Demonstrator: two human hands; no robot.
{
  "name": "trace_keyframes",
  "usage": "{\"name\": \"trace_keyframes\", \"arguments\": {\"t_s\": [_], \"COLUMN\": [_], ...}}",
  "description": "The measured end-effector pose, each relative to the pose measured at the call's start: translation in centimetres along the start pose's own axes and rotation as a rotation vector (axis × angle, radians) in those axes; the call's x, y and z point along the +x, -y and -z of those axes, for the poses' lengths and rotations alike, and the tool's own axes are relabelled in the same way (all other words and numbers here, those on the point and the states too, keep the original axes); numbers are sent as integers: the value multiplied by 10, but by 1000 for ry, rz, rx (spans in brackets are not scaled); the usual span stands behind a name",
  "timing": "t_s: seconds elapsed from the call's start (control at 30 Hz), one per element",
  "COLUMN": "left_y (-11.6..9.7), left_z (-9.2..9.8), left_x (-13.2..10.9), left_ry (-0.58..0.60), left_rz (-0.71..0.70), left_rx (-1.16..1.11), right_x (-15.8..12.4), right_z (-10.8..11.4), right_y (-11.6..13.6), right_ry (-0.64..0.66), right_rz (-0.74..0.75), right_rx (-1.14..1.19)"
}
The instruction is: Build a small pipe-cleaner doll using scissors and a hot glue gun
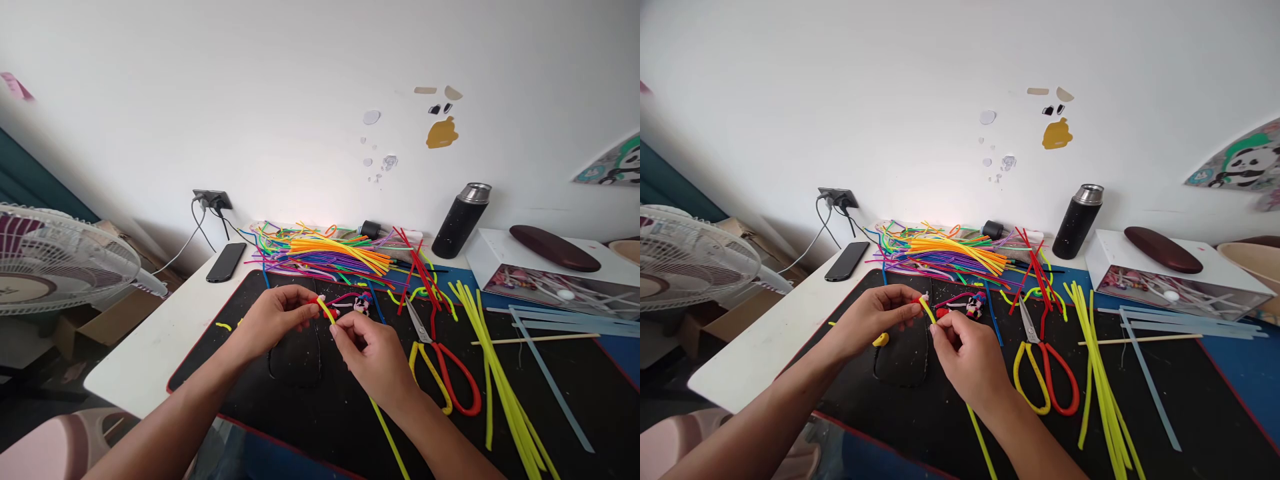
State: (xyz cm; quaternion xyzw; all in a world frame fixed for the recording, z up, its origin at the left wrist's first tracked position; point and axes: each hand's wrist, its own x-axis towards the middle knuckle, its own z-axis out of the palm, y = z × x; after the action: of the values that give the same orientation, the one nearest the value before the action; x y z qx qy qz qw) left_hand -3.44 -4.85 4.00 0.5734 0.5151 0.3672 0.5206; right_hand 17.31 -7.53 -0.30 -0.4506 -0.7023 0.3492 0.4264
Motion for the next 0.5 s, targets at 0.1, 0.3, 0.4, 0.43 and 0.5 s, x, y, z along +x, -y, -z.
{"name": "trace_keyframes", "arguments": {"t_s": [0.1,0.3,0.4,0.43,0.5], "left_y": [0,4,6,6,6], "left_z": [0,1,1,1,1], "left_x": [0,1,1,1,1], "left_ry": [2,32,29,29,30], "left_rz": [16,24,20,18,17], "left_rx": [-20,-84,-101,-101,-99], "right_x": [0,0,-1,-2,-2], "right_z": [0,-2,-3,-3,-3], "right_y": [-1,-5,-5,-5,-5], "right_ry": [-2,-28,-28,-28,-30], "right_rz": [12,58,82,87,95], "right_rx": [-11,-38,-54,-58,-68]}}
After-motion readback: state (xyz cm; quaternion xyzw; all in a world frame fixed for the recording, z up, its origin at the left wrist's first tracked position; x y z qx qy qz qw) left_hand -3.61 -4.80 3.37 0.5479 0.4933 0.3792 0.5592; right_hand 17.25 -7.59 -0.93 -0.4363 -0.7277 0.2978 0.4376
